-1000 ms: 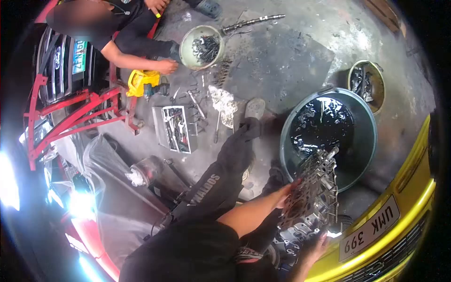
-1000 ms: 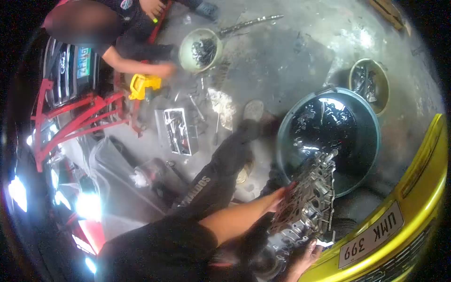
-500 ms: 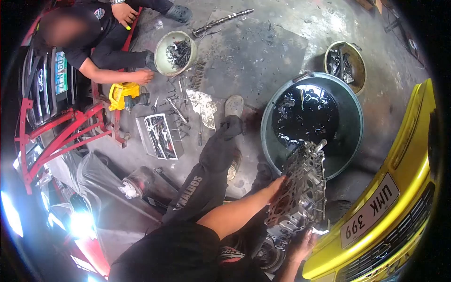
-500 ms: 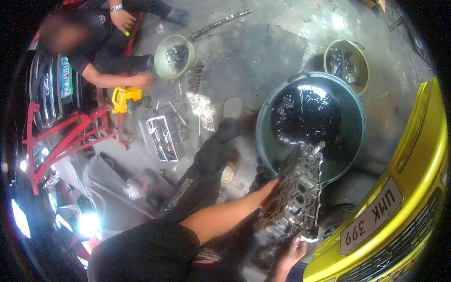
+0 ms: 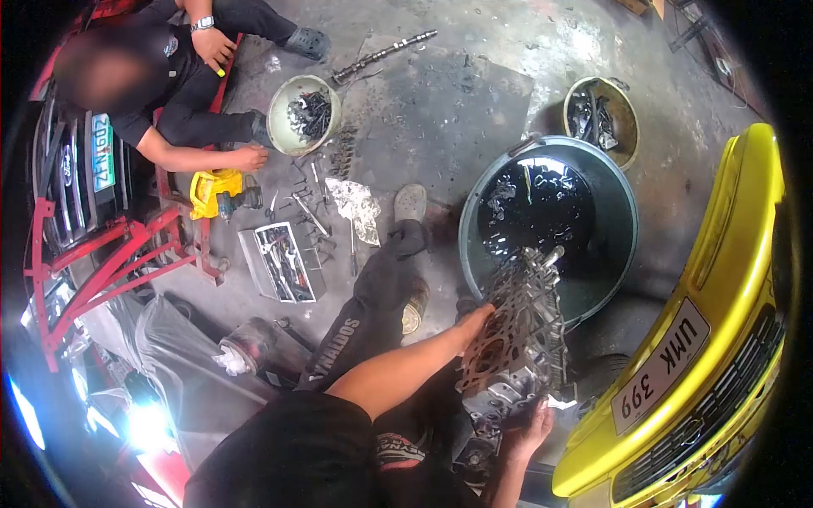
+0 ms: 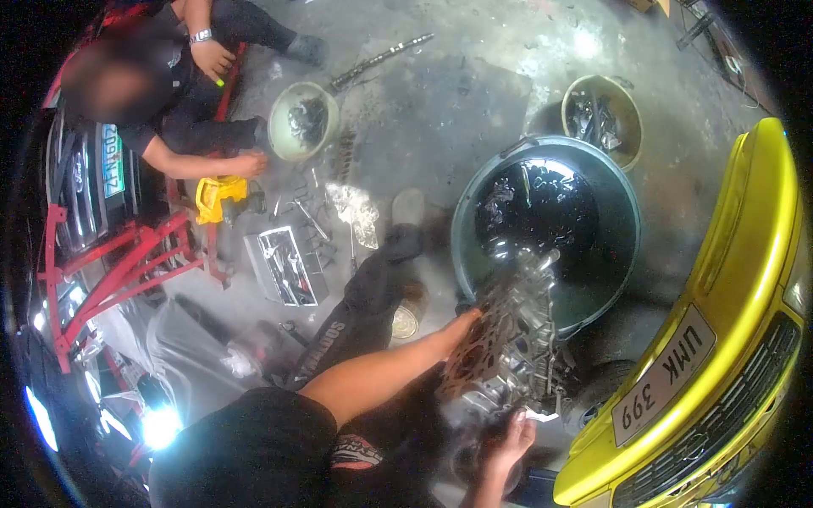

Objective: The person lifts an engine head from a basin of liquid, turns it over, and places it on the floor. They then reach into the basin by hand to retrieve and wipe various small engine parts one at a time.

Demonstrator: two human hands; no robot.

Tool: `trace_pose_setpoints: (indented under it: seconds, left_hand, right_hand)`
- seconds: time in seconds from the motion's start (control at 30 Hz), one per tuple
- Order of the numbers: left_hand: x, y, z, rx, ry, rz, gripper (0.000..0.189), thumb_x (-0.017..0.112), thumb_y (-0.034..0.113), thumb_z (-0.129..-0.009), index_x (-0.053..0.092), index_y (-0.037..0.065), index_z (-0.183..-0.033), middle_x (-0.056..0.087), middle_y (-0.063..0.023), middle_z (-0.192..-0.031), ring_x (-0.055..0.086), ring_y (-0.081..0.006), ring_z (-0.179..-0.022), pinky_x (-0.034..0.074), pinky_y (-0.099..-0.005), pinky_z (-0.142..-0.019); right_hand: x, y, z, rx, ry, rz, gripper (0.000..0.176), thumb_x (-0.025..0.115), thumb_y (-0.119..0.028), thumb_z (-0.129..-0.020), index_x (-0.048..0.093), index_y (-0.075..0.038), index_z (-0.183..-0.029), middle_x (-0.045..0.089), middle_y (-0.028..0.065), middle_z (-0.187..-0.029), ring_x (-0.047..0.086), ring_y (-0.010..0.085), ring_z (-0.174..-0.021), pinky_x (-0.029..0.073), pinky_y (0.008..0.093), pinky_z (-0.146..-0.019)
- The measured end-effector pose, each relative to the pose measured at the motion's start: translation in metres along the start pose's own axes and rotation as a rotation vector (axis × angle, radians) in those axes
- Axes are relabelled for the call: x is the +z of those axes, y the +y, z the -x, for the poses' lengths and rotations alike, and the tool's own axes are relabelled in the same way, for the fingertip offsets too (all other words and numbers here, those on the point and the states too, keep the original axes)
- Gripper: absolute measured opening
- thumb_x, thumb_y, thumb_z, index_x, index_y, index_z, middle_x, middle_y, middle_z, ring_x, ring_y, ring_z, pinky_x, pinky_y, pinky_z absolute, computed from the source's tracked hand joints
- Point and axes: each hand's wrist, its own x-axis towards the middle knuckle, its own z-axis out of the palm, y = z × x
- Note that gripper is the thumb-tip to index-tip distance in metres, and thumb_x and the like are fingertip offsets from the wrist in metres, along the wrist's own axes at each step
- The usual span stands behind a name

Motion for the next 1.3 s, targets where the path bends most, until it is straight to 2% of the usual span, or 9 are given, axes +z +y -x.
trace_pose_setpoints:
  seconds: [0.33, 0.43, 0.53, 0.73, 0.87, 0.9, 0.97, 1.27, 1.3]
  left_hand:
    - [0.041, 0.041, 0.073, 0.085, 0.111, -0.132, 0.052, 0.052, 0.049, -0.089, 0.064, 0.006, -0.116, 0.063, -0.0119, -0.114, 0.058, -0.0260, -0.102, 0.045, -0.0413, -0.089]
    - [0.043, 0.053, 0.075, 0.081, 0.129, -0.210, 0.051, 0.051, 0.048, -0.090, 0.063, 0.007, -0.117, 0.062, -0.0123, -0.116, 0.057, -0.0261, -0.104, 0.044, -0.0423, -0.090]
    - [0.040, 0.068, 0.074, 0.091, 0.205, -0.302, 0.047, 0.049, 0.046, -0.091, 0.062, 0.009, -0.116, 0.060, -0.0128, -0.118, 0.055, -0.0256, -0.106, 0.044, -0.0434, -0.091]
    - [0.049, 0.084, 0.092, 0.089, 0.085, -0.221, 0.044, 0.050, 0.046, -0.090, 0.060, 0.010, -0.113, 0.056, -0.0084, -0.116, 0.051, -0.0227, -0.105, 0.043, -0.0445, -0.090]
    - [0.028, 0.070, 0.072, 0.114, 0.123, -0.174, 0.058, 0.045, 0.053, -0.095, 0.054, 0.009, -0.130, 0.052, -0.0134, -0.132, 0.047, -0.0300, -0.119, 0.039, -0.0484, -0.099]
    - [0.051, 0.081, 0.108, 0.115, 0.139, -0.204, 0.062, 0.044, 0.055, -0.096, 0.051, 0.008, -0.136, 0.049, -0.0148, -0.140, 0.046, -0.0308, -0.126, 0.037, -0.0482, -0.103]
    - [0.029, 0.065, 0.077, 0.212, 0.141, -0.244, 0.064, 0.044, 0.055, -0.095, 0.050, 0.008, -0.138, 0.051, -0.0155, -0.138, 0.051, -0.0297, -0.121, 0.039, -0.0453, -0.103]
    - [0.001, 0.036, 0.034, 0.118, 0.105, -0.126, 0.057, 0.047, 0.055, -0.093, 0.061, 0.012, -0.127, 0.063, -0.0139, -0.123, 0.060, -0.0269, -0.109, 0.047, -0.0446, -0.093]
    - [-0.004, 0.034, 0.028, 0.093, 0.115, -0.109, 0.054, 0.049, 0.053, -0.093, 0.061, 0.011, -0.125, 0.064, -0.0151, -0.120, 0.063, -0.0275, -0.104, 0.049, -0.0445, -0.089]
  right_hand:
    - [-0.023, 0.032, -0.001, -0.012, 0.161, 0.081, 0.047, 0.063, -0.027, -0.094, 0.048, -0.002, -0.130, 0.057, 0.0185, -0.120, 0.058, 0.0288, -0.099, 0.050, 0.0422, -0.084]
    - [-0.014, 0.037, 0.014, -0.393, 0.067, 0.546, 0.053, 0.065, -0.026, -0.092, 0.046, 0.002, -0.132, 0.057, 0.0196, -0.120, 0.057, 0.0310, -0.101, 0.050, 0.0419, -0.088]
    - [0.022, 0.030, 0.023, -0.224, 0.178, 0.168, 0.058, 0.067, -0.024, -0.088, 0.045, 0.003, -0.134, 0.057, 0.0207, -0.119, 0.057, 0.0349, -0.103, 0.049, 0.0424, -0.091]
    - [-0.005, 0.050, 0.007, -0.865, 0.142, 0.662, 0.040, 0.059, -0.032, -0.093, 0.054, -0.004, -0.122, 0.057, 0.0095, -0.113, 0.055, 0.0257, -0.100, 0.046, 0.0409, -0.088]
    - [-0.023, 0.046, -0.018, -0.116, -0.170, -0.049, 0.041, 0.058, -0.035, -0.093, 0.054, -0.003, -0.117, 0.055, 0.0125, -0.115, 0.053, 0.0254, -0.106, 0.044, 0.0411, -0.093]
    - [0.050, 0.007, 0.019, -0.128, 0.026, -0.189, 0.034, 0.056, -0.034, -0.095, 0.056, -0.004, -0.111, 0.056, 0.0088, -0.101, 0.056, 0.0202, -0.092, 0.047, 0.0352, -0.079]
    - [-0.022, 0.051, -0.011, -0.776, -0.106, 0.821, 0.044, 0.051, -0.020, -0.089, 0.054, 0.003, -0.126, 0.062, 0.0309, -0.105, 0.061, 0.0492, -0.089, 0.051, 0.0530, -0.077]
    - [-0.014, 0.046, -0.018, -0.599, -0.109, 0.822, 0.041, 0.059, -0.018, -0.086, 0.059, 0.006, -0.120, 0.063, 0.0301, -0.107, 0.062, 0.0462, -0.089, 0.052, 0.0525, -0.081]
    - [-0.013, 0.050, -0.022, -0.425, -0.087, 0.597, 0.034, 0.057, -0.022, -0.090, 0.058, 0.002, -0.115, 0.060, 0.0212, -0.099, 0.059, 0.0356, -0.085, 0.050, 0.0448, -0.075]
